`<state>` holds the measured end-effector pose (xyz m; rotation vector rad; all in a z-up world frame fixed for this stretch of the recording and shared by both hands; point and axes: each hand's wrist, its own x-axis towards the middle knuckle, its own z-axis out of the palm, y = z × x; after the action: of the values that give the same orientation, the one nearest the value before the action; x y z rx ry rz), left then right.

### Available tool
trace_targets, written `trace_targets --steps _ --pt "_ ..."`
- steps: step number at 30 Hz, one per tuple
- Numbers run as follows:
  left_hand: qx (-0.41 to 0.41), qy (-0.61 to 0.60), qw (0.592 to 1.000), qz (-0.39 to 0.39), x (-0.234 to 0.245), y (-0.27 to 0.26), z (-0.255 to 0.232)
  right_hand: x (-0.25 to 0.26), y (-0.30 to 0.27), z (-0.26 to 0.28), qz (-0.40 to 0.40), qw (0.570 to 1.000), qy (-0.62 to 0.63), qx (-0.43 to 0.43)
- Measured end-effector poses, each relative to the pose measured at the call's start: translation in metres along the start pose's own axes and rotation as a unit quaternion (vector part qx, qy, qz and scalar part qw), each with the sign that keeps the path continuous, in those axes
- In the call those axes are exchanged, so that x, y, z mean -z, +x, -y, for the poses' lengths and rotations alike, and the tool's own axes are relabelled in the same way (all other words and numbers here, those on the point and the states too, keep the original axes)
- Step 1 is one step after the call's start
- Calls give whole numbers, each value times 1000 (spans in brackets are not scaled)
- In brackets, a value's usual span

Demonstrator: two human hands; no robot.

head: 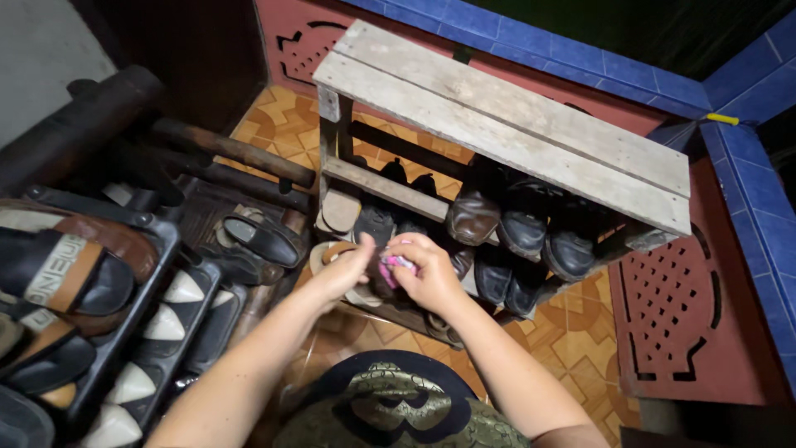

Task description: The person wipes various shoes and sandals on a wooden shoe rack using a pink cloth. They handle each item individually, wiping the straps and soles, then placing them back on the rack.

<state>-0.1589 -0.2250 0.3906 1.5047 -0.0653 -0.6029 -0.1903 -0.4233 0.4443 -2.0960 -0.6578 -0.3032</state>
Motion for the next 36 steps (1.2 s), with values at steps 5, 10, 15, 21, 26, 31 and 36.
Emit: trace_targets --steps 5,10,15,21,26,31,36 --pt "51 -375 924 56 -10 10 41 -3 -14 4 35 996 79 18" --pt "86 -400 912 1 -3 13 60 16 -19 2 20 986 160 40" --pt "15 -262 965 26 -8 -18 39 59 -3 -7 -186 963 183 -71" --pt "-340 136 930 20 -30 -39 3 56 10 27 -247 969 12 20" --pt "-434 349 831 -19 -9 -68 -47 18 16 66 -173 981 -90 22" --pt "-415 473 776 -47 8 -75 -68 1 10 84 -95 991 -94 23" --pt "-490 323 808 -52 22 -69 -65 9 -8 89 23 997 -43 59"
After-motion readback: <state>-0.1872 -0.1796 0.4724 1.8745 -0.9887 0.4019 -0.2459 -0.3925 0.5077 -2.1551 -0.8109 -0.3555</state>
